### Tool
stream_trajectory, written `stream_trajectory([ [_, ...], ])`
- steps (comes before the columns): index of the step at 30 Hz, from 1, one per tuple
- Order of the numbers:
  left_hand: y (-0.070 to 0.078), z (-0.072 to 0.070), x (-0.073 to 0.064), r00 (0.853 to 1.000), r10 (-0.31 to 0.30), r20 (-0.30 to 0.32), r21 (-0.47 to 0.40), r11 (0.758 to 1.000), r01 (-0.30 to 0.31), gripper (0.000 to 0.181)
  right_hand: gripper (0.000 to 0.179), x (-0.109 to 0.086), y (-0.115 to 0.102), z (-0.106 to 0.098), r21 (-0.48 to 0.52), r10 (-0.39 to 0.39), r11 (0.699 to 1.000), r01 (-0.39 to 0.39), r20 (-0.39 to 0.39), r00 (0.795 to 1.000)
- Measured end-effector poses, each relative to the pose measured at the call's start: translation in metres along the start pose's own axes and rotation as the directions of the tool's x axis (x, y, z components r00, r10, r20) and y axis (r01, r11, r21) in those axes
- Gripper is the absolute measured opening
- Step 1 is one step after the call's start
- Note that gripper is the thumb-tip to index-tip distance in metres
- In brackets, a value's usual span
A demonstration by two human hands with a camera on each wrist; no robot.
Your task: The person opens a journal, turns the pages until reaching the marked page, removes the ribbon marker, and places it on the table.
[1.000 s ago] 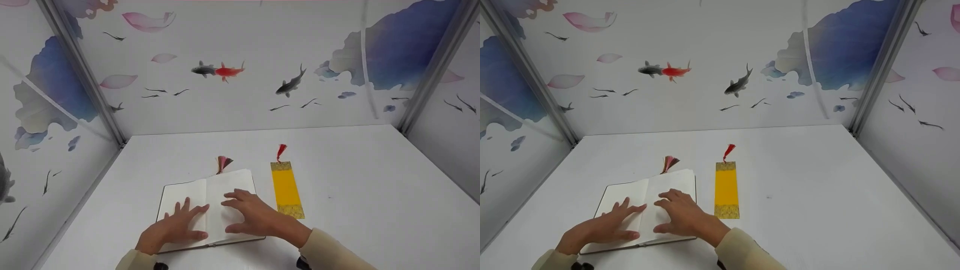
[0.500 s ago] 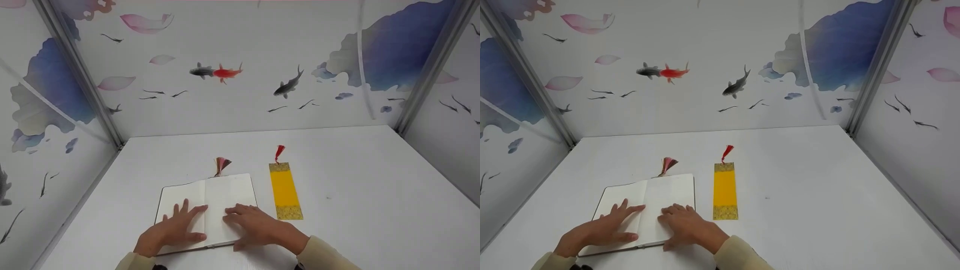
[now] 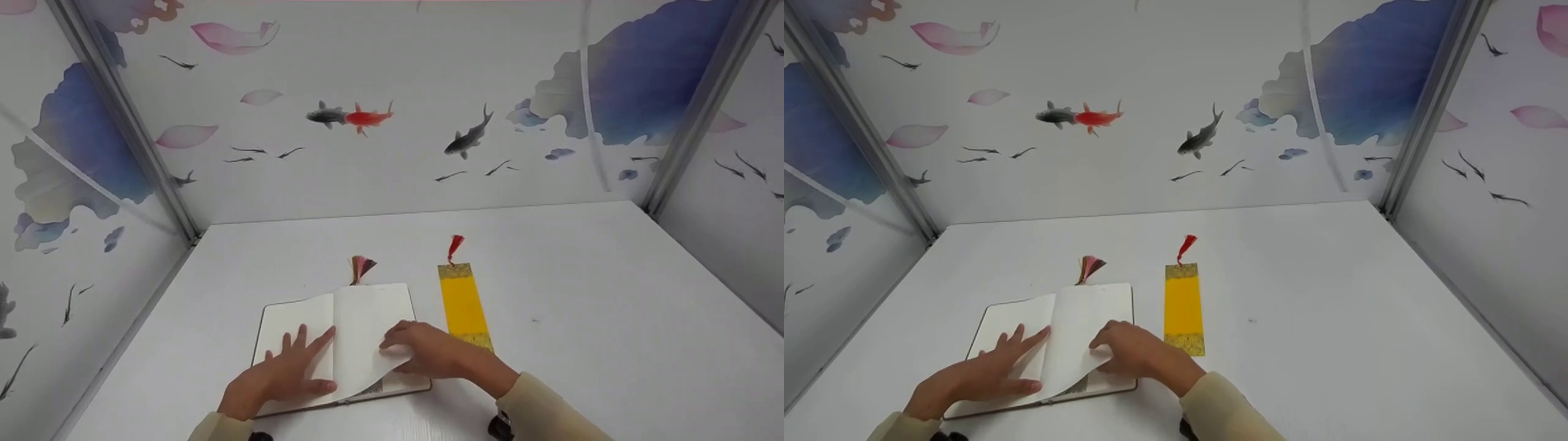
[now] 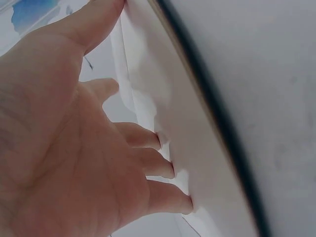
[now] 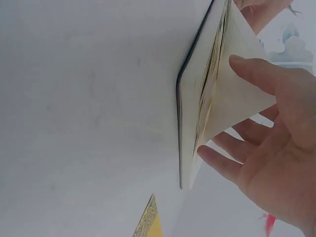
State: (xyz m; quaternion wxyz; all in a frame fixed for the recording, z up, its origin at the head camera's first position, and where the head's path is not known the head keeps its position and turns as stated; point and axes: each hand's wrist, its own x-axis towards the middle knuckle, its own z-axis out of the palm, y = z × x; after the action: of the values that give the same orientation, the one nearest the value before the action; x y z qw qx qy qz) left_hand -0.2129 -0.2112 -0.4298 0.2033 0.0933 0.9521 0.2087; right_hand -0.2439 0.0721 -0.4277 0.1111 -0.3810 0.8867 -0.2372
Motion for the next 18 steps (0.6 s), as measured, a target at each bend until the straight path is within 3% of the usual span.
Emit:
stream_trajectory([
  [3, -0.0006, -0.0010, 0.0005, 1.000, 0.013, 0.013, 0.018, 1.000, -0.013, 0.098, 0.058, -0.0006, 0.0048, 0.0029, 0.029, 0.048, 0.999, -0.045, -0.113, 0.992],
  [6, -0.0016, -0.0013, -0.0002, 0.999, 0.021, 0.024, 0.024, 0.999, -0.022, 0.098, 0.075, -0.0002, 0.0070, 0.0075, 0.147, 0.140, 0.983, -0.107, -0.233, 0.962],
  [8, -0.0019, -0.0016, -0.0007, 0.999, 0.033, 0.026, 0.028, 0.999, -0.034, 0.098, 0.078, 0.0010, 0.0078, 0.0096, 0.289, 0.215, 0.949, -0.128, -0.292, 0.932],
  [10, -0.0019, -0.0019, -0.0012, 0.999, 0.042, 0.026, 0.032, 0.999, -0.043, 0.099, 0.078, 0.0027, 0.0077, 0.0093, 0.432, 0.274, 0.894, -0.118, -0.320, 0.907],
  [13, -0.0012, -0.0024, -0.0012, 0.999, 0.044, 0.025, 0.055, 0.997, -0.046, 0.100, 0.065, 0.0054, 0.0072, 0.0066, 0.649, 0.364, 0.755, -0.092, -0.298, 0.883],
  [16, -0.0002, -0.0024, -0.0004, 0.999, 0.040, 0.024, 0.074, 0.996, -0.042, 0.102, 0.056, 0.0068, 0.0052, 0.0023, 0.819, 0.467, 0.564, -0.104, -0.213, 0.858],
  [18, 0.0001, -0.0020, 0.0006, 0.999, 0.039, 0.024, 0.078, 0.996, -0.041, 0.103, 0.053, 0.0074, 0.0043, 0.0014, 0.881, 0.525, 0.457, -0.124, -0.155, 0.837],
])
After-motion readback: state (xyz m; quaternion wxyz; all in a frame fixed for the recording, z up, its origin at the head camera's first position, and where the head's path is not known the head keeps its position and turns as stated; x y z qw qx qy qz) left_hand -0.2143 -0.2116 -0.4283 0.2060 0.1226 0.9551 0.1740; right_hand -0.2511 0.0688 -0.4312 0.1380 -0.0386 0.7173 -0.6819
